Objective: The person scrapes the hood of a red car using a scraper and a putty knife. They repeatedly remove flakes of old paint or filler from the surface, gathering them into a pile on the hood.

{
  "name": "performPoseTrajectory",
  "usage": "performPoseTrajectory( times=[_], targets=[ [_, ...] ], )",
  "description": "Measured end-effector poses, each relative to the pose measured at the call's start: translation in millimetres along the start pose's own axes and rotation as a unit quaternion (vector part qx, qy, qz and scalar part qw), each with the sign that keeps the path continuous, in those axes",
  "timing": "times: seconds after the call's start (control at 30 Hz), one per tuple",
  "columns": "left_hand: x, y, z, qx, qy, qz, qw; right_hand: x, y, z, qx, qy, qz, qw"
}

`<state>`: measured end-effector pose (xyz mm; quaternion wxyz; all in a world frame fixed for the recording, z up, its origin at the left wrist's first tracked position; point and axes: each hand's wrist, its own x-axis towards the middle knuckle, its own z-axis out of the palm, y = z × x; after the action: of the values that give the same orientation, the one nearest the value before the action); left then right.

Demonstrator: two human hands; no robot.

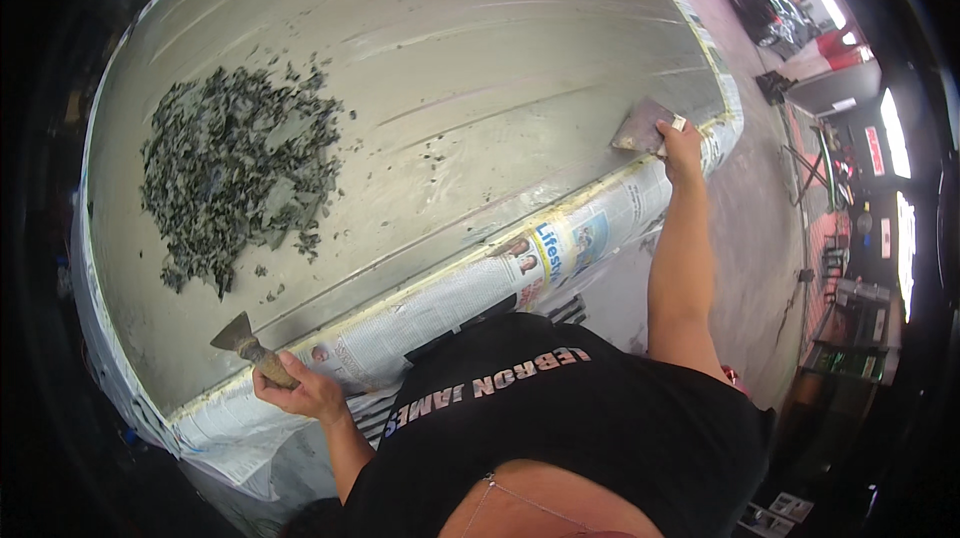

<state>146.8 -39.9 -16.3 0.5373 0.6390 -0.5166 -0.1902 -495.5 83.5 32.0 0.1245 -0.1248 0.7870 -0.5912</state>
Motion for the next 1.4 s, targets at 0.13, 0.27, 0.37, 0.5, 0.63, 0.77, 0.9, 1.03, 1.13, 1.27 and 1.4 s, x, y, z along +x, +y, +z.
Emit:
performPoseTrajectory(
  times=[0.13,0.27,0.37,0.5,0.63,0.77,0.9,1.03,1.13,1.27,1.4],
  targets=[
    [-1.0,1.1,0.8,-0.058,-0.002,-0.033,0.998,10.7,7.3,-23.5,0.006,0.045,-0.004,0.999],
    [1.8,-6.1,0.9,-0.008,-0.005,0.026,1.0,-0.4,20.9,-19.1,-0.074,0.015,0.004,0.997],
    [2.8,-5.5,-0.3,0.008,-0.007,0.024,1.0,-79.8,-1.3,71.9,-0.185,-0.058,-0.06,0.979],
    [4.4,-0.5,-0.3,0.02,0.006,0.002,1.0,-186.8,-53.6,160.6,-0.039,-0.195,-0.121,0.973],
    [5.8,-6.6,-2.5,0.058,0.014,0.023,0.998,-136.6,-48.4,111.3,0.031,-0.099,-0.061,0.993],
    [0.7,-1.1,3.1,0.013,0.006,-0.002,1.0,-59.3,-18.3,7.0,0.068,0.025,-0.034,0.997],
    [3.2,-1.6,0.2,0.009,-0.003,0.011,1.0,-20.0,-12.1,-21.8,-0.045,0.165,0.012,0.985],
    [3.4,-2.8,-0.4,0.02,0.0,0.016,1.0,-11.2,8.7,-19.4,-0.249,0.241,-0.155,0.925],
    [3.2,-3.5,-1.0,0.034,0.005,0.017,0.999,-45.1,9.3,-15.9,-0.248,0.178,-0.165,0.938],
    [1.9,-1.8,-1.4,0.033,0.006,0.013,0.999,-114.3,-6.4,31.1,-0.128,0.043,-0.154,0.979],
    [4.1,-1.3,-1.3,0.02,-0.004,0.019,1.0,-80.1,8.0,9.4,-0.001,0.141,-0.154,0.978]
  ],
)
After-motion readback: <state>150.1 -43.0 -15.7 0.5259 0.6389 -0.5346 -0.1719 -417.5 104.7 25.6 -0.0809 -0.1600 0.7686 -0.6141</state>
